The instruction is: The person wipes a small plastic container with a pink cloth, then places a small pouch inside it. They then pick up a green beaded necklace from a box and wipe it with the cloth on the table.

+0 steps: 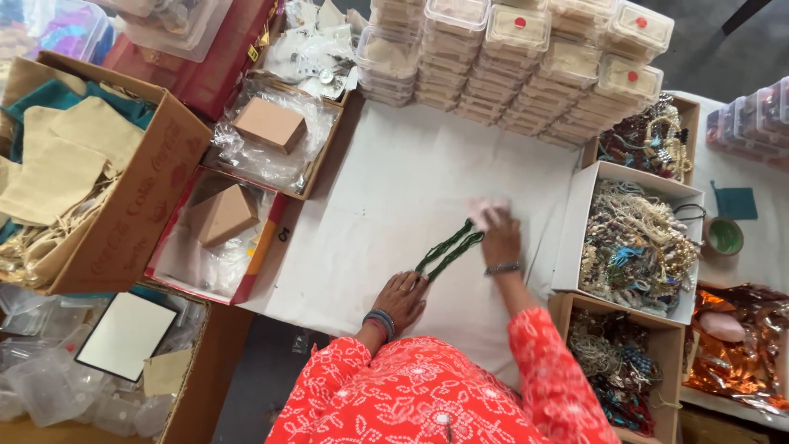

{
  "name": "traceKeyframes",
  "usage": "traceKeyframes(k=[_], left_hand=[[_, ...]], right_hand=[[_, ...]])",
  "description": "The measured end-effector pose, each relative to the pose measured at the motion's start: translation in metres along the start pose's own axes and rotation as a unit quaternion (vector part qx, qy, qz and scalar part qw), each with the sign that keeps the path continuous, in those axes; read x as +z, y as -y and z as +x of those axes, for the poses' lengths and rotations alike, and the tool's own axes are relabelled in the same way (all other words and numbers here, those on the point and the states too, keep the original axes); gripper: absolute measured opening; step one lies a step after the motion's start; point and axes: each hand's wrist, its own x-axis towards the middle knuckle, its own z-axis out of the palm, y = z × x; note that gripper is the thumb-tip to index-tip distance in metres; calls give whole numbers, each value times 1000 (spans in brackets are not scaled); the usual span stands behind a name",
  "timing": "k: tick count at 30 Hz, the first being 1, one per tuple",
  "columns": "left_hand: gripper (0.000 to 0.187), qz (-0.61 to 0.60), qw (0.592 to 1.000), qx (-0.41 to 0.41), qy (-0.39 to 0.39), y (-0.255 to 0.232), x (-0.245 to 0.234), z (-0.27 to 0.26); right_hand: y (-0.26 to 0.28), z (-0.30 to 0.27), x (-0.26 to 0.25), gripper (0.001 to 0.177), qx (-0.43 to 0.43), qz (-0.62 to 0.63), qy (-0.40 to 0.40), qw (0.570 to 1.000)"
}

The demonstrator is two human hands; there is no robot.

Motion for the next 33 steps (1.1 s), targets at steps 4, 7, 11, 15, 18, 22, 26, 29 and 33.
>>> traceKeyframes(k=[4,7,11,15,18,22,26,29,33], left_hand=[[60,29,998,22,-43,5,7,-2],[36,25,1000,11,4,7,11,2],[55,21,999,20,-15,2,0,0],[55,16,1000,3,-18,-1,-1,0],[57,18,1000,-5,-14,1,0,1],[64,9,999,-25,-31,1,7,0],[48,12,997,-55,57,2,3,4],[54,-3,1000,-28,1,1,8,-9],[50,19,997,-35,-63,5,7,2]], right_hand=[[81,-87,-30,46,-185,172,-4,968],[91,-93,-45,47,-166,145,18,975],[40,-69,2,41,-172,98,-29,980],[1,-26,-22,50,-120,-1,-33,992],[-4,-15,-26,46,-26,12,-31,999],[35,-51,16,35,-180,77,-51,979],[89,-62,-18,50,-221,166,70,958],[68,-36,-12,47,-190,101,2,977],[21,23,-37,50,-29,-41,100,994]])
